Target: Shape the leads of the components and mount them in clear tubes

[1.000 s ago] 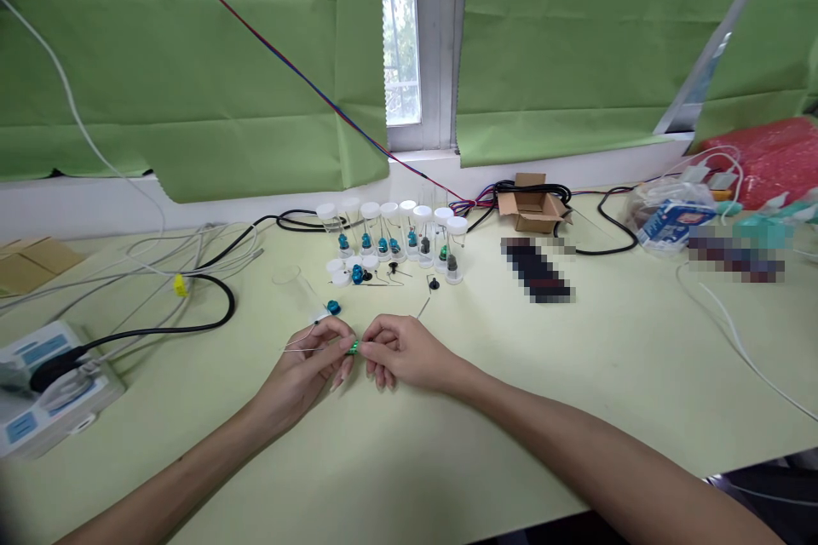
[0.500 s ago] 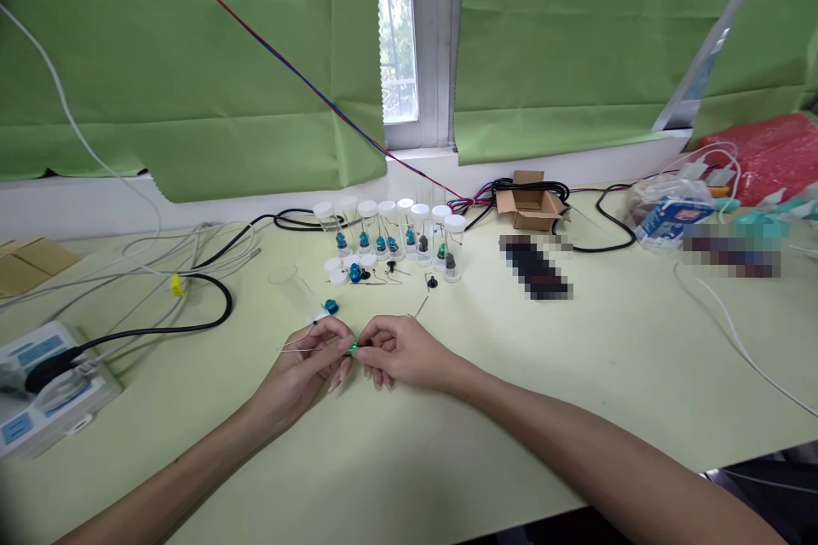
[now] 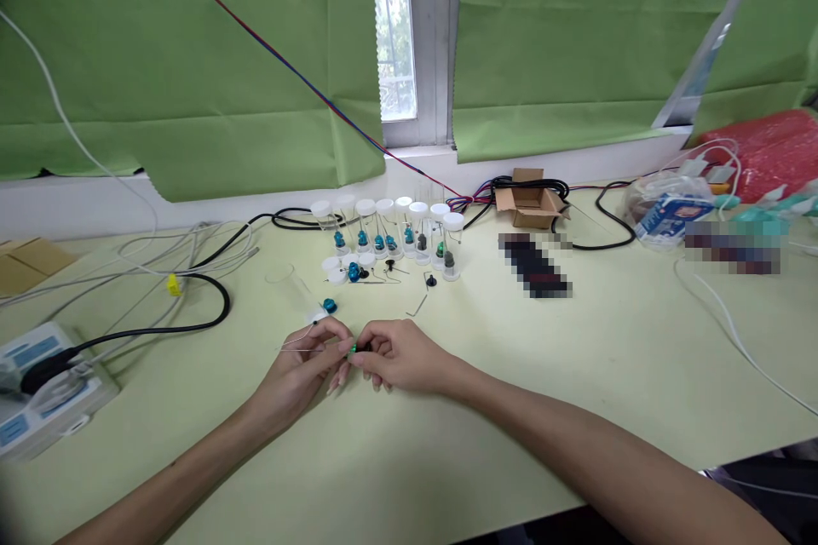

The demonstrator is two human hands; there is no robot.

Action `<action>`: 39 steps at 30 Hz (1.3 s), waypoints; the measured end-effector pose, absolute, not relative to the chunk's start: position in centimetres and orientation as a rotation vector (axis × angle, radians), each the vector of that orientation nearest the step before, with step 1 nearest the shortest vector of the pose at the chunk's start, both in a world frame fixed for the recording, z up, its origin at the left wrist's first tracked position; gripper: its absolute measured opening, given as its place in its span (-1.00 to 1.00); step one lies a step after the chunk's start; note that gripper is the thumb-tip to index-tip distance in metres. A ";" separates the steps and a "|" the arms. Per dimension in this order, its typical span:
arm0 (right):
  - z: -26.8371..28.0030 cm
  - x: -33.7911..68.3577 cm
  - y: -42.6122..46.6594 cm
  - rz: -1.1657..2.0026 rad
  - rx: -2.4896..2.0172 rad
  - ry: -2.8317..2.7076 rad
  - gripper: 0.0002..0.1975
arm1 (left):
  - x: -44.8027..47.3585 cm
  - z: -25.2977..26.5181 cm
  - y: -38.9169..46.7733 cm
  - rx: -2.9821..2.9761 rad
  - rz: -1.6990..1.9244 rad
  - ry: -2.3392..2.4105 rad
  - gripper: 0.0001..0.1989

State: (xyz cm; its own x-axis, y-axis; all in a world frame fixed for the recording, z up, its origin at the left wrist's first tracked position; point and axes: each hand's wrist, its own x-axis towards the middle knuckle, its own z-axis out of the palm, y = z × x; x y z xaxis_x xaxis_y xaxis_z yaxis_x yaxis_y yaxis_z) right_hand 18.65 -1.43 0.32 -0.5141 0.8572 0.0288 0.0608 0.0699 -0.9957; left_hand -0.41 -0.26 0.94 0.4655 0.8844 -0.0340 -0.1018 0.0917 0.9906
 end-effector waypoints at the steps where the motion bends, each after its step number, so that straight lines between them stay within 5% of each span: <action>1: 0.3 18.6 -1.4 1.514 -0.924 -1.685 -0.84 | -0.4 0.9 -0.3 1.265 0.859 0.799 -0.83; 30: -0.3 18.5 -1.0 1.535 -0.907 -1.605 -0.65 | -0.4 1.2 -0.2 1.209 0.912 0.813 -0.81; 39: -0.3 18.6 -1.0 1.514 -0.890 -1.608 -0.73 | -0.4 1.1 0.0 1.172 0.915 0.802 -0.83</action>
State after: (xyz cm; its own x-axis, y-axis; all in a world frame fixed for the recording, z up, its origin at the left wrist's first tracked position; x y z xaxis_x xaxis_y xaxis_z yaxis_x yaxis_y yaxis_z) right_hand 18.57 -0.95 -0.29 -0.4837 0.8735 0.0554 -0.0026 0.0618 -0.9981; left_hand -0.35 -0.02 1.06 0.4197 0.9062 -0.0513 -0.1699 0.1339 0.9763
